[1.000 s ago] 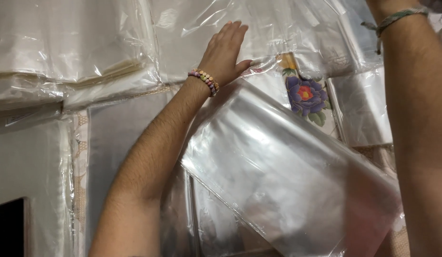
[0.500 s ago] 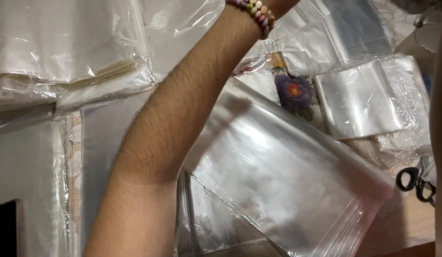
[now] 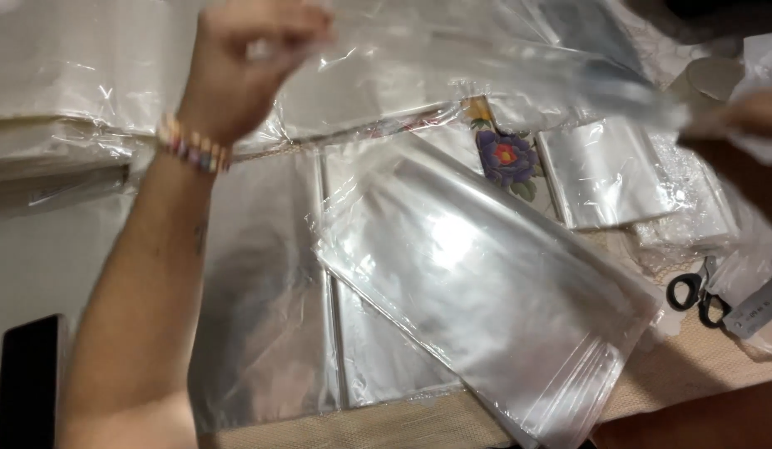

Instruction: The person organizes and stacks clear plastic sheets on a table. They pick up individual sheets, align them, and place them into a neat pile while occasionally smoothing the plastic.

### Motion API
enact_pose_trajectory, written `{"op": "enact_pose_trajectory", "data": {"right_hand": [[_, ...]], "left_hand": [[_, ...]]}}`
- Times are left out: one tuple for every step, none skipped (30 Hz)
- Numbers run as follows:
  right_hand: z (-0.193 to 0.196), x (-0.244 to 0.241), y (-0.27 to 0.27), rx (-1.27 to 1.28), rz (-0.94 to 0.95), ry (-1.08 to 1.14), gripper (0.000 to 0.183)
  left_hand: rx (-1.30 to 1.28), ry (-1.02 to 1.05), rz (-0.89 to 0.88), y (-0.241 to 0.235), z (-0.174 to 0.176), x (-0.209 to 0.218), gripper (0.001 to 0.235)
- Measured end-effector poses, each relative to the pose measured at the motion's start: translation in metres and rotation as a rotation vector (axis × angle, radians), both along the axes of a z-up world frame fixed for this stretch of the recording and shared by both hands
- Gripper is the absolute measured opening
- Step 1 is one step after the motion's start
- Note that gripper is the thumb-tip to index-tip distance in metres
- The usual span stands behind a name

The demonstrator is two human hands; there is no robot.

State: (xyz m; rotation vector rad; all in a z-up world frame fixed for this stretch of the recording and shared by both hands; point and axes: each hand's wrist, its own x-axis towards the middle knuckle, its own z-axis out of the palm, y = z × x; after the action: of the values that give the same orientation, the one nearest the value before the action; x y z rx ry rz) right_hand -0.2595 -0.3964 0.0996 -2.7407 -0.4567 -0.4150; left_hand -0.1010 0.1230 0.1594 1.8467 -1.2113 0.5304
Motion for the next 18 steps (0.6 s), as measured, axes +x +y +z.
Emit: {"op": "enact_pose_trajectory", "data": {"right_hand": [[-0.005,-0.023,0.018,0.002,0.003,-0.003,0.017],[-0.010,-0.045,0.036,-0.018,0.036,-0.084,0.016],[-0.015,-0.067,0.054,-0.039,0.070,-0.165,0.020],[-0.021,-0.072,0.062,-0.037,0.076,-0.161,0.020],[-0.026,-0.076,0.071,-0.102,-0.008,-0.196,0.013],[-0.033,-0.081,0.080,-0.163,-0.094,-0.231,0.008],[-0.045,-0.077,0.077,-0.159,-0.089,-0.228,0.008],[-0.056,-0.072,0.072,-0.310,-0.134,-0.236,0.007],[-0.067,-0.068,0.069,-0.462,-0.179,-0.245,0.013],[-0.075,-0.068,0.066,-0.458,-0.170,-0.247,0.013],[-0.083,-0.069,0.063,-0.500,-0.191,-0.259,0.010],[-0.093,-0.072,0.059,-0.544,-0.211,-0.262,0.007],[-0.096,-0.075,0.056,-0.543,-0.203,-0.256,0.007],[-0.099,-0.078,0.053,-0.519,-0.192,-0.267,0.008],[-0.101,-0.080,0.049,-0.495,-0.181,-0.279,0.010],[-0.106,-0.081,0.042,-0.496,-0.179,-0.274,0.010],[-0.112,-0.082,0.036,-0.524,-0.204,-0.298,0.017],[-0.117,-0.083,0.029,-0.554,-0.232,-0.323,0.025]], "left_hand": [[0.002,-0.003,0.003,0.012,-0.015,-0.028,0.005],[0.147,-0.153,0.108,0.024,-0.030,-0.057,0.006],[0.291,-0.302,0.212,0.036,-0.047,-0.085,0.008],[0.293,-0.297,0.218,0.033,-0.059,-0.120,0.008],[0.319,-0.299,0.224,0.030,-0.071,-0.156,0.007],[0.348,-0.300,0.228,0.028,-0.083,-0.192,0.007],[0.353,-0.296,0.232,0.019,-0.100,-0.214,0.007],[0.378,-0.274,0.220,0.011,-0.117,-0.237,0.008],[0.402,-0.252,0.209,0.002,-0.134,-0.261,0.011],[0.405,-0.250,0.217,-0.003,-0.143,-0.270,0.011],[0.431,-0.271,0.170,-0.008,-0.151,-0.279,0.011],[0.456,-0.283,0.119,-0.014,-0.161,-0.290,0.011],[0.459,-0.274,0.123,-0.019,-0.165,-0.297,0.011],[0.462,-0.270,0.093,-0.025,-0.168,-0.301,0.012],[0.465,-0.265,0.062,-0.031,-0.171,-0.305,0.013],[0.464,-0.260,0.061,-0.033,-0.174,-0.308,0.013],[0.492,-0.274,0.045,-0.037,-0.177,-0.310,0.013],[0.519,-0.289,0.026,-0.040,-0.180,-0.313,0.013]]}}
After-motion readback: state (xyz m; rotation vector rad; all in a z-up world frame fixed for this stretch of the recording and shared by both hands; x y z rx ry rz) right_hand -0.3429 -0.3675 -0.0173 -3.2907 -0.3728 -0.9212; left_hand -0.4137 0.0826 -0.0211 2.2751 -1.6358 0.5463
